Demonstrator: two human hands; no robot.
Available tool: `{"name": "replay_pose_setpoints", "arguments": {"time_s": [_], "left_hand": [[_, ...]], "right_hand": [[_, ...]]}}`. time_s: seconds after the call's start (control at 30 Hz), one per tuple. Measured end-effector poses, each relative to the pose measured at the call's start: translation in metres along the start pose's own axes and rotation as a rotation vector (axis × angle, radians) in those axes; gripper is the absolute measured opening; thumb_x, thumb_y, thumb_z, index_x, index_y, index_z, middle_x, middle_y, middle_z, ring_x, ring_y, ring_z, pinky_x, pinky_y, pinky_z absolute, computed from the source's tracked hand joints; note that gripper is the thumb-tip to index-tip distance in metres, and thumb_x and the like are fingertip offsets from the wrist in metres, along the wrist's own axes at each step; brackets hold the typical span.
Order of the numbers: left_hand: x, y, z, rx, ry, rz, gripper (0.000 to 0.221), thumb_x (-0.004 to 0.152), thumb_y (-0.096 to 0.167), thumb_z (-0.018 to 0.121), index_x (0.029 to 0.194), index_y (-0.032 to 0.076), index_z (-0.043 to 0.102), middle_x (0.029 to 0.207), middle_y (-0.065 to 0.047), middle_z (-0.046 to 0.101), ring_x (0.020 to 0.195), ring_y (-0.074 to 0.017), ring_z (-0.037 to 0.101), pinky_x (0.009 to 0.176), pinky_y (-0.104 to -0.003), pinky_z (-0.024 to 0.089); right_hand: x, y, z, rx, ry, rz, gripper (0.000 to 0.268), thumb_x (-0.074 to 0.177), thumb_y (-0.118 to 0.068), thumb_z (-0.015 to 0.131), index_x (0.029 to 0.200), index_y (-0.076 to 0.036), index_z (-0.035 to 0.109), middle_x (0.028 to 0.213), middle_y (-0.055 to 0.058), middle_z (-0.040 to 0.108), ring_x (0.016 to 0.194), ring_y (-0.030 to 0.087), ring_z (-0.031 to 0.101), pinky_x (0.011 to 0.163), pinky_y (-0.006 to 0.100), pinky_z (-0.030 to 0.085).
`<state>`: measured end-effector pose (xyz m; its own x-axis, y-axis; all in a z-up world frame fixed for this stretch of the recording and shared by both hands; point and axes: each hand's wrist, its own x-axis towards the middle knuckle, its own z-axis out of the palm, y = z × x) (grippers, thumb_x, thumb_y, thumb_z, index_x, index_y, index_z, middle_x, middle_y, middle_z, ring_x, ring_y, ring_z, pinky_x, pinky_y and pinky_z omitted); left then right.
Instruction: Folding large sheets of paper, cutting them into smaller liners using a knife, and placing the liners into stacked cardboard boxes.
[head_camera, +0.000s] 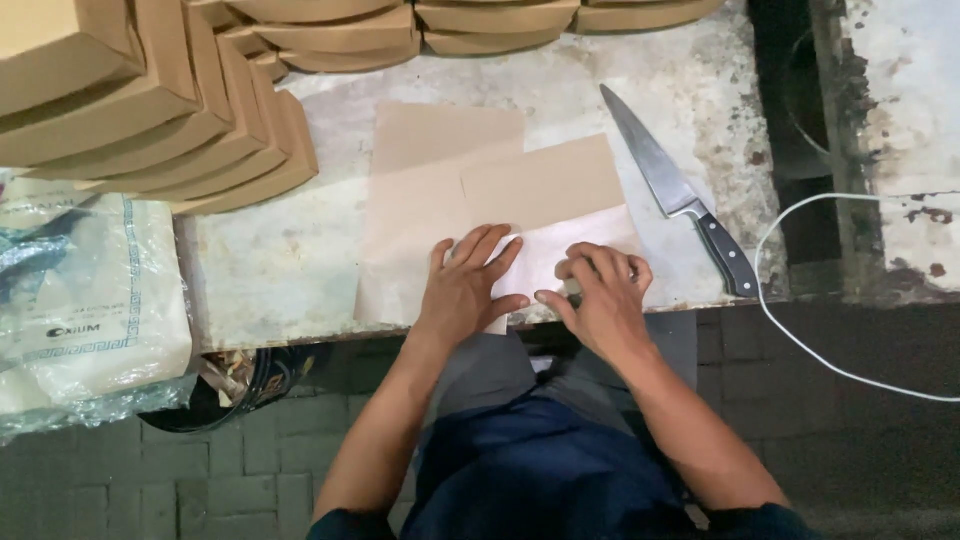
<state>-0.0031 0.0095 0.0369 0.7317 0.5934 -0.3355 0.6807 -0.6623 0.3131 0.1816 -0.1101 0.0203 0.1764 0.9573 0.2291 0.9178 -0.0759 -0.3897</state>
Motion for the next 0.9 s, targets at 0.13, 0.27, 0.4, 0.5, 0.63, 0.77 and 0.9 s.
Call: {"name": "replay_pose_setpoints", "arguments": {"time_s": [0.13, 0.27, 0.4, 0.5, 0.63, 0.77, 0.9], "left_hand": [[0.003, -0.008, -0.003, 0.076, -0.013, 0.033, 0.081, 0.086, 0.069, 0.051, 0.154, 0.031, 0.028, 0.163, 0.005, 0.018, 0.151, -0.0147, 0.013, 0.115, -0.049, 0.015], [0.002, -0.010, -0.007, 0.080, -0.043, 0.066, 0.085, 0.084, 0.071, 0.053, 0.155, 0.031, 0.028, 0.164, 0.005, 0.017, 0.150, -0.0141, 0.011, 0.114, -0.048, 0.014], [0.004, -0.012, -0.002, 0.084, -0.016, 0.070, 0.087, 0.082, 0.070, 0.057, 0.154, 0.033, 0.028, 0.163, 0.006, 0.019, 0.150, -0.0136, 0.013, 0.114, -0.048, 0.016], [0.003, -0.012, 0.000, 0.058, 0.037, 0.091, 0.086, 0.081, 0.067, 0.061, 0.154, 0.032, 0.030, 0.161, 0.005, 0.023, 0.149, -0.0154, 0.017, 0.113, -0.051, 0.018], [-0.004, 0.004, 0.004, 0.027, 0.115, 0.019, 0.086, 0.080, 0.068, 0.062, 0.152, 0.029, 0.035, 0.158, 0.003, 0.029, 0.147, -0.0168, 0.020, 0.110, -0.059, 0.015], [-0.006, 0.053, 0.029, 0.044, 0.413, -0.150, 0.098, 0.078, 0.072, 0.059, 0.145, 0.001, 0.044, 0.143, -0.017, 0.043, 0.132, -0.0310, 0.038, 0.104, -0.066, 0.019], [-0.020, 0.092, 0.025, -0.083, 0.503, -0.097, 0.101, 0.081, 0.072, 0.058, 0.144, -0.005, 0.042, 0.120, -0.020, 0.052, 0.112, -0.0334, 0.050, 0.096, -0.056, 0.030]], "right_hand": [[0.002, 0.021, -0.011, 0.054, -0.019, 0.072, 0.038, 0.078, -0.039, 0.079, 0.099, -0.016, 0.058, 0.124, 0.003, 0.053, 0.119, 0.032, 0.050, 0.095, 0.054, 0.027], [-0.010, 0.061, -0.022, 0.014, -0.005, 0.199, 0.045, 0.072, -0.041, 0.084, 0.097, -0.014, 0.058, 0.127, 0.006, 0.053, 0.121, 0.036, 0.050, 0.095, 0.052, 0.032], [-0.025, 0.106, -0.024, -0.070, 0.082, 0.202, 0.045, 0.073, -0.046, 0.083, 0.094, -0.016, 0.058, 0.124, 0.005, 0.053, 0.115, 0.036, 0.055, 0.091, 0.051, 0.040], [-0.024, 0.108, -0.038, 0.013, 0.088, 0.294, 0.035, 0.082, -0.031, 0.082, 0.099, -0.011, 0.059, 0.123, 0.008, 0.053, 0.113, 0.037, 0.060, 0.089, 0.045, 0.047], [-0.032, 0.088, -0.056, 0.064, 0.209, 0.168, 0.026, 0.085, -0.008, 0.078, 0.104, -0.008, 0.060, 0.118, 0.010, 0.056, 0.107, 0.037, 0.064, 0.092, 0.046, 0.051], [-0.041, 0.069, -0.043, 0.121, 0.262, 0.070, 0.029, 0.083, -0.019, 0.079, 0.107, -0.013, 0.064, 0.118, 0.004, 0.063, 0.112, 0.027, 0.064, 0.096, 0.038, 0.049], [-0.037, 0.033, -0.033, 0.103, 0.189, 0.012, 0.043, 0.081, -0.029, 0.078, 0.120, -0.017, 0.064, 0.123, 0.002, 0.065, 0.117, 0.022, 0.062, 0.099, 0.038, 0.044]]}}
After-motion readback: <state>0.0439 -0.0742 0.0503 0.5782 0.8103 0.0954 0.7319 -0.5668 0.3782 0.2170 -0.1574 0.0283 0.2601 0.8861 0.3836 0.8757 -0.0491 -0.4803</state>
